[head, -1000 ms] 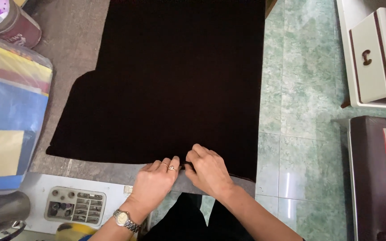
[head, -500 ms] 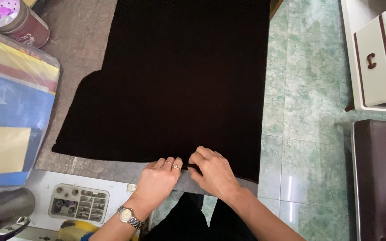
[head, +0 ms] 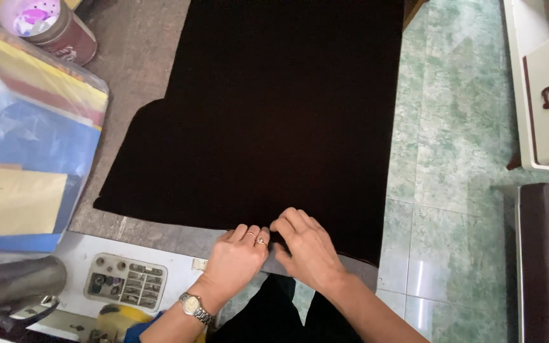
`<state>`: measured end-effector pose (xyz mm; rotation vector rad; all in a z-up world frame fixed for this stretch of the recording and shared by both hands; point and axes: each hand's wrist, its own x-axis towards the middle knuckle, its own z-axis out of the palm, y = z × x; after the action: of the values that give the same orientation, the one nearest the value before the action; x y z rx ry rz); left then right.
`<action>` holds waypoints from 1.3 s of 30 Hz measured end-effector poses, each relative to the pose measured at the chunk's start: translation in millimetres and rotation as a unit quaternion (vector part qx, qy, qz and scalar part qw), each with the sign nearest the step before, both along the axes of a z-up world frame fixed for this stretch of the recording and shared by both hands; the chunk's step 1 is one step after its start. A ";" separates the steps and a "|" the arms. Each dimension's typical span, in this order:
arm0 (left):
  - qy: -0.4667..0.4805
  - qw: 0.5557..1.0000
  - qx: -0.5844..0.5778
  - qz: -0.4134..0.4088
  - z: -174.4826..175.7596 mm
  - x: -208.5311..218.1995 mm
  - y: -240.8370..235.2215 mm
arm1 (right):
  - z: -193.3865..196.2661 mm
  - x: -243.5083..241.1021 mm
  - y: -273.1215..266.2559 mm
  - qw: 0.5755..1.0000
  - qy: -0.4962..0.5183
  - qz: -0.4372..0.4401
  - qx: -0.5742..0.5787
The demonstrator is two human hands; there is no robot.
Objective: Smoothing and aligning a large piece of dark velvet fabric on a cutting table to prepare it for marking or cutting.
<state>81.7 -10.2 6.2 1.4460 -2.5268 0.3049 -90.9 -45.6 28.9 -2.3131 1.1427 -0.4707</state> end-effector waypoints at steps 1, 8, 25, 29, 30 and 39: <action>-0.001 1.000 0.000 0.002 0.4 0.2 0.0 | -0.5 4.0 -0.1 1.000 -0.001 0.002 0.000; 0.008 1.000 -0.020 0.015 2.3 1.7 0.4 | -10.4 14.9 -0.5 0.989 -0.034 -0.032 0.143; 0.243 0.939 0.243 0.023 15.3 66.7 -26.3 | -14.3 16.7 -2.0 0.993 -0.031 -0.038 0.108; 0.209 0.951 0.226 -0.008 8.0 71.9 -26.9 | -9.7 17.3 -1.2 0.993 -0.031 -0.027 0.108; 0.185 0.961 0.204 -0.037 3.9 73.4 -26.7 | -9.1 17.3 -0.9 0.994 -0.028 -0.021 0.101; 0.162 0.971 0.167 -0.055 9.0 71.1 -22.6 | -11.8 16.7 1.1 0.998 -0.046 0.029 0.036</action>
<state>152.8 -32.8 15.2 1.3220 -2.4482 -0.3643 -74.2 -44.5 17.1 -2.2337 1.0285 -0.5004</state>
